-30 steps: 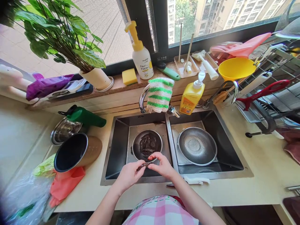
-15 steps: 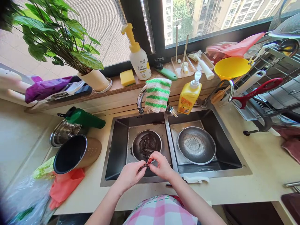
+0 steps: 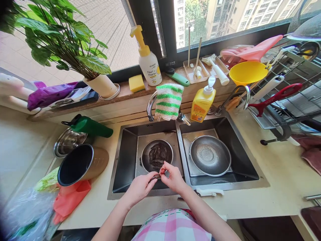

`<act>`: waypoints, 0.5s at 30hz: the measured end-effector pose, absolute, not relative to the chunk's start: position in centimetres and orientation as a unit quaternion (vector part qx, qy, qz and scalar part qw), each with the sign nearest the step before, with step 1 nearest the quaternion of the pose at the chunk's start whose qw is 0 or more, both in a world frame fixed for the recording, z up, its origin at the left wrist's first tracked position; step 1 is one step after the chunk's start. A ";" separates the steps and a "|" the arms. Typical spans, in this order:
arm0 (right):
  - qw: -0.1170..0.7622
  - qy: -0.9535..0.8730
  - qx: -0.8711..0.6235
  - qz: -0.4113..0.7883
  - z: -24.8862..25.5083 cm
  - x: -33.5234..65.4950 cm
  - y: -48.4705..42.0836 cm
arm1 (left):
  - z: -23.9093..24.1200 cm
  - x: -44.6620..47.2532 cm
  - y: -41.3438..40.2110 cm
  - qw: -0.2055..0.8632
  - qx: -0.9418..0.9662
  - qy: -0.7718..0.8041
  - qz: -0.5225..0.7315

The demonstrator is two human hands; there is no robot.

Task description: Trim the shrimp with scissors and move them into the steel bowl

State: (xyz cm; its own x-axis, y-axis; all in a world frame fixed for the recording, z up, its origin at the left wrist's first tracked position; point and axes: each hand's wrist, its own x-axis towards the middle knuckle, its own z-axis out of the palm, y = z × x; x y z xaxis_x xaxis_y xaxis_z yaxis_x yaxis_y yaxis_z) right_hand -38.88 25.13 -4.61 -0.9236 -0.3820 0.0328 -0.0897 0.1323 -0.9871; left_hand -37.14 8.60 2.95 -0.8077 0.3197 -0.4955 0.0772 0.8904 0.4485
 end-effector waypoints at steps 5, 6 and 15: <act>0.107 0.746 -0.162 -0.636 -4.7 -38.9 25.2 | 3.1 -37.2 8.5 0.306 0.104 0.921 0.216; 0.105 0.747 -0.163 -0.635 -4.7 -38.9 25.2 | 3.2 -37.2 8.5 0.309 0.102 0.921 0.213; 0.100 0.751 -0.144 -0.636 -5.1 -39.2 25.8 | 3.3 -37.4 8.3 0.312 0.087 0.925 0.200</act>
